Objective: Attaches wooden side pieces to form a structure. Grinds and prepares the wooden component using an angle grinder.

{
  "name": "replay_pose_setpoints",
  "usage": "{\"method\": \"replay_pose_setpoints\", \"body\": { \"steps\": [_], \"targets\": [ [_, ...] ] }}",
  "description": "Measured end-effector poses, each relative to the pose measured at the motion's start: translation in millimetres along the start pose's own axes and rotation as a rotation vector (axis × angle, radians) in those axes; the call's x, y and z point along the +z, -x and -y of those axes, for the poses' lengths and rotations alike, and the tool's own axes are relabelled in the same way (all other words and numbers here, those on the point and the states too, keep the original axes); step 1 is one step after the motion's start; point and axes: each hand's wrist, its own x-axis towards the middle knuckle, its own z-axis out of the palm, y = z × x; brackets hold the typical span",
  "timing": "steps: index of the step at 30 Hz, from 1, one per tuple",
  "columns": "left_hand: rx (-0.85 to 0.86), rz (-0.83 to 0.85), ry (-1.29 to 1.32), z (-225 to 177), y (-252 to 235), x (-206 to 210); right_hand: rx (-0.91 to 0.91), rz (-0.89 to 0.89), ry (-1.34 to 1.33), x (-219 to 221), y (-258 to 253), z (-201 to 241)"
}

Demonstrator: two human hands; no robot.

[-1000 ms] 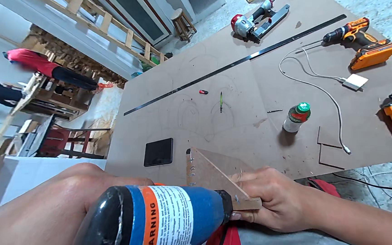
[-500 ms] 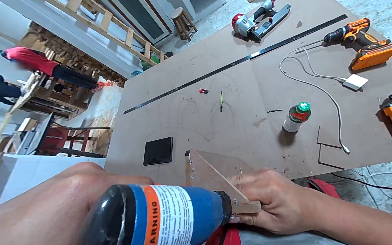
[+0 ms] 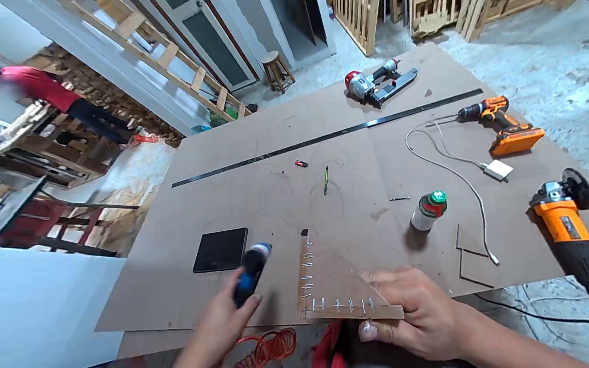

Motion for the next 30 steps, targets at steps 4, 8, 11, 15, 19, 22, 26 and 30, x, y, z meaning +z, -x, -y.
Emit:
{"method": "replay_pose_setpoints", "body": {
  "steps": [4, 8, 11, 15, 19, 22, 26, 30],
  "targets": [
    [-0.17, 0.078, -0.145, 42.4, -45.6, 106.6, 0.037, -0.035, -0.027, 0.4, 0.4, 5.4],
    [-0.217, 0.06, -0.137, 54.7, -59.9, 159.9, 0.071, -0.066, -0.044, 7.9, -0.8, 14.0],
    [-0.231, 0.139, -0.106, 35.3, -55.7, 150.4, 0.165, -0.086, -0.138, 14.0, 0.3, 16.3],
    [0.002, 0.017, 0.186, 35.4, -59.6, 140.2, 0.219, -0.169, -0.204, 20.4, 2.7, 18.4],
    [0.396, -0.046, 0.935, -17.2, -28.5, 93.8, 0.202, -0.129, -0.084, 28.8, 4.1, 22.4],
    [0.718, 0.148, 1.155, -50.0, -12.4, 68.4, 0.226, -0.104, 0.062, 34.5, 6.3, 24.1],
    [0.785, 0.193, 1.124, -75.9, -1.7, 60.0, 0.245, -0.166, 0.087, 35.1, 7.6, 28.2],
    [0.721, 0.214, 1.159, -82.0, -0.1, 59.1, 0.215, -0.191, 0.147, 37.1, 9.8, 30.6]
  ]
}}
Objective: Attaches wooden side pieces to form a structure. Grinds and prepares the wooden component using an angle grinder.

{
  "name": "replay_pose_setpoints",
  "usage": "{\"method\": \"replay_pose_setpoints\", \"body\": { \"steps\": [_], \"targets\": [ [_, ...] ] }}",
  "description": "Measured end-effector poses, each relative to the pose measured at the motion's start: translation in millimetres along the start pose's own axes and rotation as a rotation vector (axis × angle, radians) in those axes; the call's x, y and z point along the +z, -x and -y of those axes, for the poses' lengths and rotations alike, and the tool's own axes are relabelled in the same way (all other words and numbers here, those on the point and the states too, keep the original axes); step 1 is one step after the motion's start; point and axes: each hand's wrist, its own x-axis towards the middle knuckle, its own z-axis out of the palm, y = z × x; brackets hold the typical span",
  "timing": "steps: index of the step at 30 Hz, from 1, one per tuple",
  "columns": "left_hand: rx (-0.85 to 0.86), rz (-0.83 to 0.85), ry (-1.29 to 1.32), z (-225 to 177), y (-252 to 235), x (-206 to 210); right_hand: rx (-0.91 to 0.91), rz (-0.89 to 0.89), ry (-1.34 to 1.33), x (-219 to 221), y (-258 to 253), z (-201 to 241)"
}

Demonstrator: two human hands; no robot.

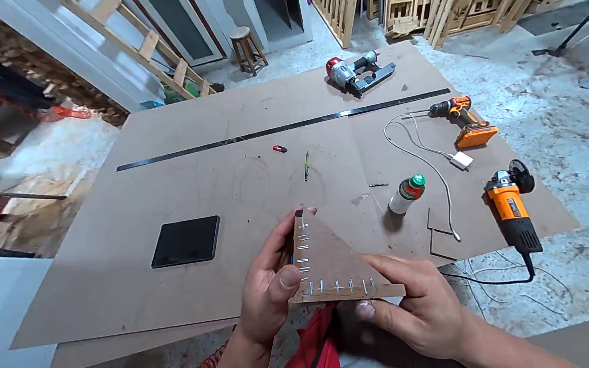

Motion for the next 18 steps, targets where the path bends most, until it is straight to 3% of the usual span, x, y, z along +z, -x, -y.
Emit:
{"method": "replay_pose_setpoints", "body": {
  "steps": [9, 14, 18],
  "targets": [
    [-0.014, -0.058, -0.044, -3.2, 3.4, 5.6, -0.046, 0.013, 0.075, -13.4, 8.4, -1.2],
    [0.016, -0.077, -0.075, -2.9, 3.0, 8.2, -0.038, -0.062, 0.144, -11.0, 12.5, -1.4],
    [0.109, -0.014, -0.243, -6.2, -0.9, 0.2, -0.127, -0.196, 0.278, -6.6, 7.3, 7.2]
  ]
}}
